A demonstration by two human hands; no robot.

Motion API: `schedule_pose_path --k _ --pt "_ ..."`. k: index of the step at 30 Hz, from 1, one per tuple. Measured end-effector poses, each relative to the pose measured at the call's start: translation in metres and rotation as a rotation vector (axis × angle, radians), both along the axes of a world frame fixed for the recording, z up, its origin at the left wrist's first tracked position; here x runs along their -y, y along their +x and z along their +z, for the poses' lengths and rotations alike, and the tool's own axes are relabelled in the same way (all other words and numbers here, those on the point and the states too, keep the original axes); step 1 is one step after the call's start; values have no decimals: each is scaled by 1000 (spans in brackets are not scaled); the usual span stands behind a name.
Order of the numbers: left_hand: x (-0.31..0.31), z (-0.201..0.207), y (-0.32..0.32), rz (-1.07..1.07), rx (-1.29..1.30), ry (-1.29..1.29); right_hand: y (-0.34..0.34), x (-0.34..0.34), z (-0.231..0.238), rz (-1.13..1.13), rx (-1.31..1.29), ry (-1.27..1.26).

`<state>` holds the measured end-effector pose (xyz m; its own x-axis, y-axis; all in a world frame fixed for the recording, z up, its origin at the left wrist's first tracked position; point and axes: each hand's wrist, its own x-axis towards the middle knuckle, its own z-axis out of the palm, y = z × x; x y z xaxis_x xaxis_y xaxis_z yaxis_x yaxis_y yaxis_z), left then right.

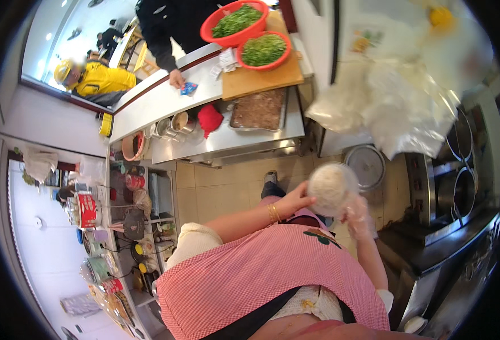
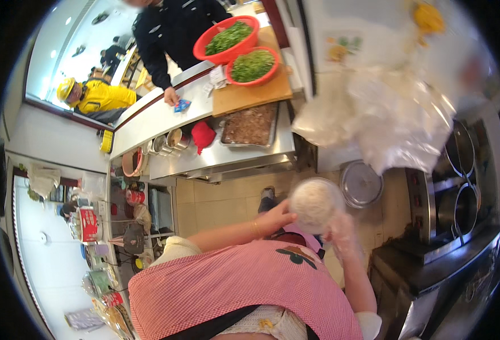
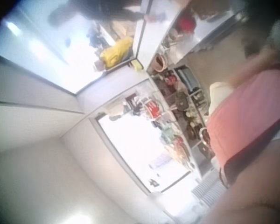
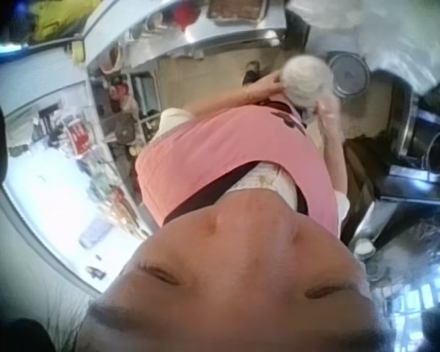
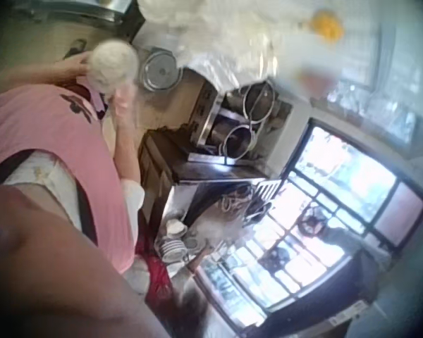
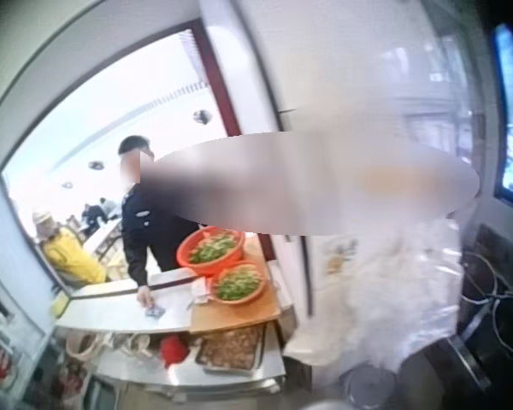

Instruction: The person assembles multiple noodle bowls by adding noodles, meat, and greens to containers, then ladling broth over them. The person also places a receipt and condiment packets into a plastic bag with the bowl and hands it to a customer.

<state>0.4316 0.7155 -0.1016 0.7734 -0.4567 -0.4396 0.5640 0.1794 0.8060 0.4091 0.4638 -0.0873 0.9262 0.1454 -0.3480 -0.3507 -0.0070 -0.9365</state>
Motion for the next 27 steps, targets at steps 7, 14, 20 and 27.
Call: schedule_pose_path --k 7,14,20,27 --pt "-211 -27 5 709 -56 15 155 -222 -27 382 -92 114" --pt "-345 -39 22 804 76 40 292 -333 -120 317 575 -1241" --pt "-365 -37 47 751 46 -57 308 -334 -139 279 356 -808" --pt "-357 -43 73 695 -4 -105 299 -333 -109 180 493 -834"
